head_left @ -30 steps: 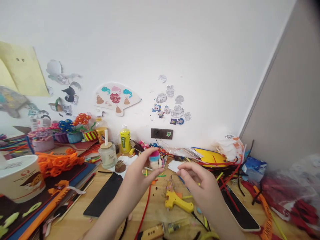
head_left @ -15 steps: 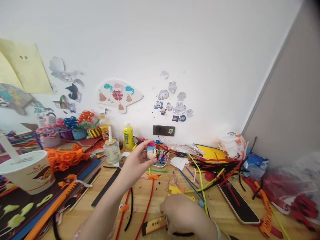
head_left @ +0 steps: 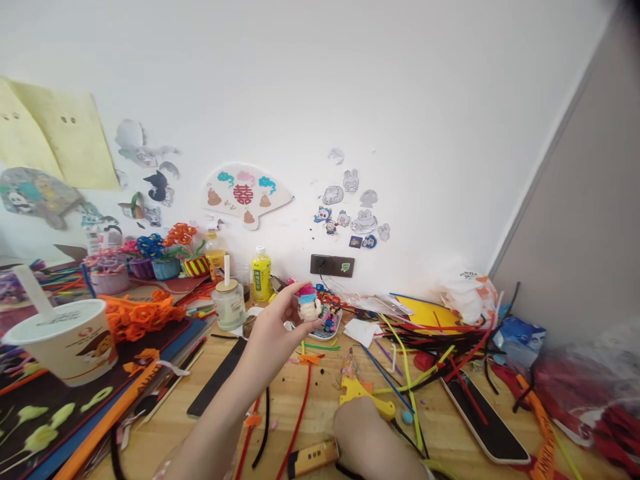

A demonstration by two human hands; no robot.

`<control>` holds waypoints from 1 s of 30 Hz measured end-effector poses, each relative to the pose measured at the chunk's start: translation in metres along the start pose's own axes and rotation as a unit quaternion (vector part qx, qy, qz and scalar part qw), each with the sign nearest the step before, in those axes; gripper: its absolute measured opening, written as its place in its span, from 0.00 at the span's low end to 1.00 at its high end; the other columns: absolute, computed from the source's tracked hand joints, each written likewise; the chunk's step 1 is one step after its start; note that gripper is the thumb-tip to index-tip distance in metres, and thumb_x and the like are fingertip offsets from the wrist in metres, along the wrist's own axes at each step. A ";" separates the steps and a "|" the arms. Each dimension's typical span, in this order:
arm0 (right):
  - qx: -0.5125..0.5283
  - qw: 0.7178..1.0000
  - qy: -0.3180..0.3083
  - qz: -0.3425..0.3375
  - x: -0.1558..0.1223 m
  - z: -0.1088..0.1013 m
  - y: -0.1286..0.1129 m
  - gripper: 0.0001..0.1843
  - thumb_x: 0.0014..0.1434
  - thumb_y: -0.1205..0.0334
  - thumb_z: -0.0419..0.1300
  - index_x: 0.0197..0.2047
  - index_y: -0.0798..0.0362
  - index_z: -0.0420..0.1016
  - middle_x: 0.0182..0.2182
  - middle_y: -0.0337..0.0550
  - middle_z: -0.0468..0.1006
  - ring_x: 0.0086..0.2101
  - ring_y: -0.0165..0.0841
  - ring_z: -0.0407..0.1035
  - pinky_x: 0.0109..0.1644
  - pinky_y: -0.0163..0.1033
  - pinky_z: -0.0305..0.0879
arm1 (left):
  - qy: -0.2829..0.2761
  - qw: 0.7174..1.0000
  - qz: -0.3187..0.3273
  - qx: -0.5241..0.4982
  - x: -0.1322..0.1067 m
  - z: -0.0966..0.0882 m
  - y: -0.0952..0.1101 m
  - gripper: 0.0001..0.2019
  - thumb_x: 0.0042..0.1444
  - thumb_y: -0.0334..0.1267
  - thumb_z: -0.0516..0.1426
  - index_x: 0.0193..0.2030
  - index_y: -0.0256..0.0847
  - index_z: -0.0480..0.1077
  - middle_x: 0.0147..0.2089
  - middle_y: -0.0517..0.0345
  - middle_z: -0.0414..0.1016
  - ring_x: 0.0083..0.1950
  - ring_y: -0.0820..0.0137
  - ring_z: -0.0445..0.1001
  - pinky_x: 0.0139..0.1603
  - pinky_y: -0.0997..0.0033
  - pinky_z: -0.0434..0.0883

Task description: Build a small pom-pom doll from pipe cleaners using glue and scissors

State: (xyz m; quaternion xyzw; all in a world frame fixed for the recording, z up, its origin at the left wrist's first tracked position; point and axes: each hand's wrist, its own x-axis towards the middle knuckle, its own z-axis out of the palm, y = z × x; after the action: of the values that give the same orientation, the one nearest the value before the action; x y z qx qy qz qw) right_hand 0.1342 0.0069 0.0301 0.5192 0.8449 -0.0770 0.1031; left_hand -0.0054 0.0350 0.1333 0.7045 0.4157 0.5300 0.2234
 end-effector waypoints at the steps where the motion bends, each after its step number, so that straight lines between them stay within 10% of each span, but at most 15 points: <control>1: -0.008 1.000 0.006 -0.004 -0.011 -0.009 0.004 0.07 0.42 0.72 0.61 0.29 0.61 0.77 0.29 0.61 0.79 0.31 0.51 0.74 0.31 0.51 0.69 | 0.004 1.000 0.005 0.011 0.000 0.000 0.000 0.25 0.46 0.38 0.60 0.53 0.43 0.62 0.30 0.62 0.67 0.31 0.72 0.67 0.34 0.71 0.69; 10: 0.236 0.937 0.248 -0.063 -0.066 -0.075 0.046 0.07 0.60 0.65 0.47 0.37 0.51 0.65 0.33 0.40 0.73 0.35 0.33 0.66 0.38 0.36 0.60 | -0.005 1.000 0.021 -0.016 -0.006 0.009 0.006 0.22 0.50 0.34 0.56 0.54 0.44 0.60 0.44 0.54 0.72 0.41 0.67 0.72 0.44 0.65 0.69; 23: 0.619 0.668 0.411 -0.036 -0.054 -0.075 0.040 0.16 0.53 0.49 0.56 0.37 0.53 0.68 0.30 0.41 0.72 0.28 0.32 0.68 0.32 0.36 0.66 | -0.119 0.961 -0.083 -0.236 -0.018 0.040 0.023 0.22 0.49 0.35 0.56 0.51 0.44 0.53 0.41 0.54 0.74 0.42 0.65 0.74 0.41 0.64 0.71; 30: 0.649 0.620 0.433 -0.080 -0.047 -0.068 0.030 0.14 0.56 0.49 0.53 0.37 0.52 0.69 0.33 0.43 0.73 0.37 0.35 0.67 0.45 0.41 0.63 | -0.058 0.959 -0.084 -0.264 -0.021 0.048 0.024 0.23 0.47 0.36 0.57 0.49 0.43 0.53 0.34 0.56 0.74 0.36 0.65 0.75 0.32 0.68 0.72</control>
State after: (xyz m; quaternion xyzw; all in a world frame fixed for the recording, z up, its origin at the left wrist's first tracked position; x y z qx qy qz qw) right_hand 0.1751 -0.0036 0.1073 0.3544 0.5603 -0.3799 -0.6451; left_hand 0.0459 0.0106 0.1239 0.6127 0.3046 0.5587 0.4687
